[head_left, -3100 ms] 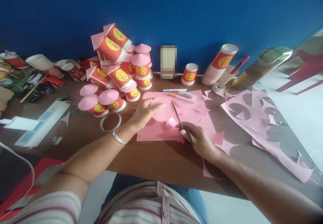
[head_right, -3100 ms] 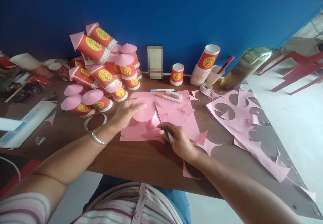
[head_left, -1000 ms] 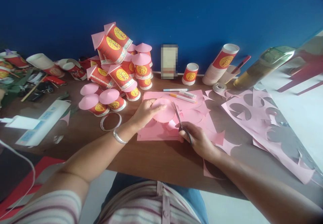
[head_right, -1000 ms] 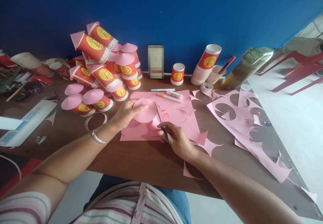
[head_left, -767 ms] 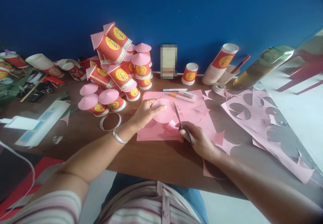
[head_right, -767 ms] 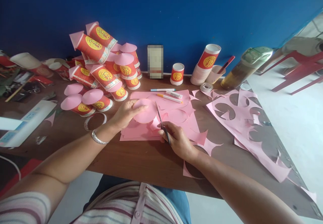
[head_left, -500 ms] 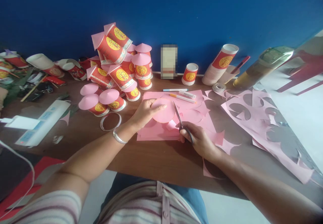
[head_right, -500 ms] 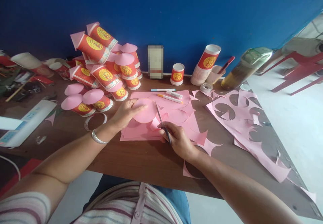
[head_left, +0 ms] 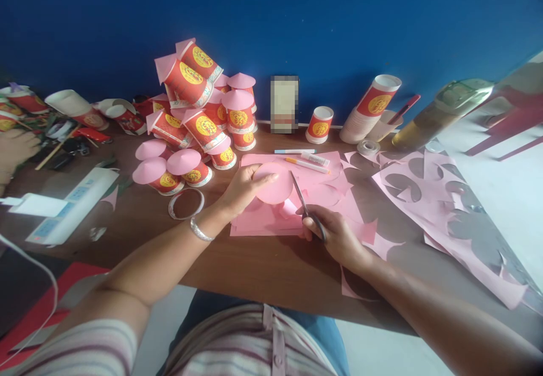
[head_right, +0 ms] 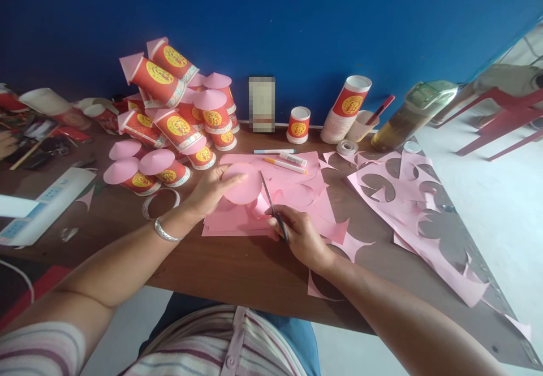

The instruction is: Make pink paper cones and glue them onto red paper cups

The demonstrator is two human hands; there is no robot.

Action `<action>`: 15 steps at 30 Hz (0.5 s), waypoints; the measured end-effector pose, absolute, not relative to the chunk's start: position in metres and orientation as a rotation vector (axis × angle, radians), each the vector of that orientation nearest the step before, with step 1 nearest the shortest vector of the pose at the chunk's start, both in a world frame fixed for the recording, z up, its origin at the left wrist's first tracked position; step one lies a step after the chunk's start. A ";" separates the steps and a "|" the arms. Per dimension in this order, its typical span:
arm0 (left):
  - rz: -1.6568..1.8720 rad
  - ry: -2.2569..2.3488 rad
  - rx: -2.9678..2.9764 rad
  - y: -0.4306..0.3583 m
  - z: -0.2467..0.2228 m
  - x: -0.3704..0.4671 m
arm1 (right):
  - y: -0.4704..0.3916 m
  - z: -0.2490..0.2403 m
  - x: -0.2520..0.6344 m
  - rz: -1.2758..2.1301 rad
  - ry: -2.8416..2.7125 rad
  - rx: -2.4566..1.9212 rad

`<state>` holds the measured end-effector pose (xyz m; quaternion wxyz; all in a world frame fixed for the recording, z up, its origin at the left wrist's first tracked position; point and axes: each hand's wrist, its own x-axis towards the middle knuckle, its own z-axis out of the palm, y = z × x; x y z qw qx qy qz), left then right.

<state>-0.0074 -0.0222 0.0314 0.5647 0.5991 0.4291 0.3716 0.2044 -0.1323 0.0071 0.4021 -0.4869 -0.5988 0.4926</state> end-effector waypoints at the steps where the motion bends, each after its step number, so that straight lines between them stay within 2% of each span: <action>1: 0.875 1.002 1.408 -0.022 0.031 -0.008 | -0.132 0.007 0.204 1.243 -1.516 -1.233; 15: 0.834 1.048 1.460 -0.024 0.033 -0.007 | -0.131 0.009 0.203 1.302 -1.448 -1.277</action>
